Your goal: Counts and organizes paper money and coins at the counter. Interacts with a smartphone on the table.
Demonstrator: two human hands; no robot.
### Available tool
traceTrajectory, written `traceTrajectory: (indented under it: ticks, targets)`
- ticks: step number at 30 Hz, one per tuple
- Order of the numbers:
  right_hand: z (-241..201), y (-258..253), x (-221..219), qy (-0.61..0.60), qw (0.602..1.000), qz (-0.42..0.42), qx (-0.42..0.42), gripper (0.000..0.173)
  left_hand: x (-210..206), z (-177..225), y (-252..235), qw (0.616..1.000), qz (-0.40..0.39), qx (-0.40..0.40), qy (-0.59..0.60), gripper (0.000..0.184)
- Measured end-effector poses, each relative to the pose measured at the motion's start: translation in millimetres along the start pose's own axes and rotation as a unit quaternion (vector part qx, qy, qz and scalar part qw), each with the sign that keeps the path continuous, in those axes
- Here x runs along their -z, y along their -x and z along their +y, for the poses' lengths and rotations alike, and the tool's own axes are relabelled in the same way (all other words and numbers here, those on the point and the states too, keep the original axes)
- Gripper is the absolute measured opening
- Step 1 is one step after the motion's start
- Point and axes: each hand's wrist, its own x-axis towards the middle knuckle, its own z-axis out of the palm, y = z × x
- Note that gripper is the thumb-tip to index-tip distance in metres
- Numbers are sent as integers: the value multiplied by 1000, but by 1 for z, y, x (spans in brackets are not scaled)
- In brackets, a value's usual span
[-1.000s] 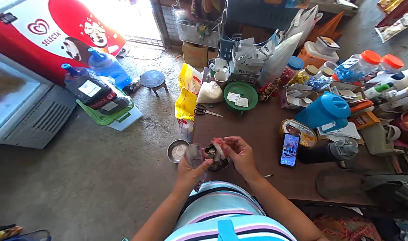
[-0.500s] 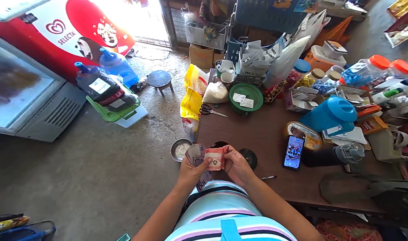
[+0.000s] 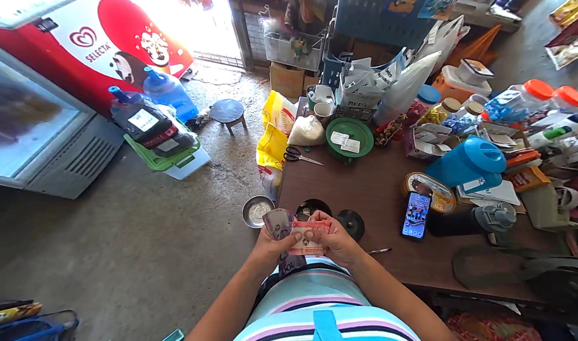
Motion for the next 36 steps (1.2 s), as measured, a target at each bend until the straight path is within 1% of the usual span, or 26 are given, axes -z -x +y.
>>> traceTrajectory:
  ticks: [3,5,7,9,12,15,20,25,27,29,31,34,36]
  targets:
    - [-1,1,-1,22,1000,-8,5,21,9,0,-4,997,-76,6,22,37]
    - [-1,1,-2,30,999,-2,15,21,10,2,-5,995,-94,0,23,33]
    - [-1,1,-2,24,999,-2,24,21,10,3,-5,996,-84,-4,27,31]
    - [0,1,-1,11,999,-6,29,21,8,3,-4,999,-48,-12,22,29]
    - [-1,2,3,4,999,-13,43,23,8,3,-4,999,4,-44,1,26]
    - [-4,3,10,11,998,-16,55,27,13,6,-5,996,34,-82,3,25]
    - [-7,8,21,54,996,-17,63,23,25,13,-6,990,21,-139,-20,24]
    - [-6,9,25,61,996,27,66,17,37,20,-7,986,25,-162,-34,23]
    - [-5,8,27,71,994,46,66,12,43,21,-7,984,13,-175,-42,22]
    - [-4,8,26,72,994,56,60,13,45,20,-6,981,0,-186,-45,21]
    - [-2,7,28,58,995,36,66,15,46,21,-4,980,-12,-194,-43,19]
    - [0,8,31,38,994,-41,90,11,50,21,-3,977,-46,-204,-51,18]
    - [0,8,27,-3,994,-66,84,11,50,21,-2,976,-62,-204,-54,17]
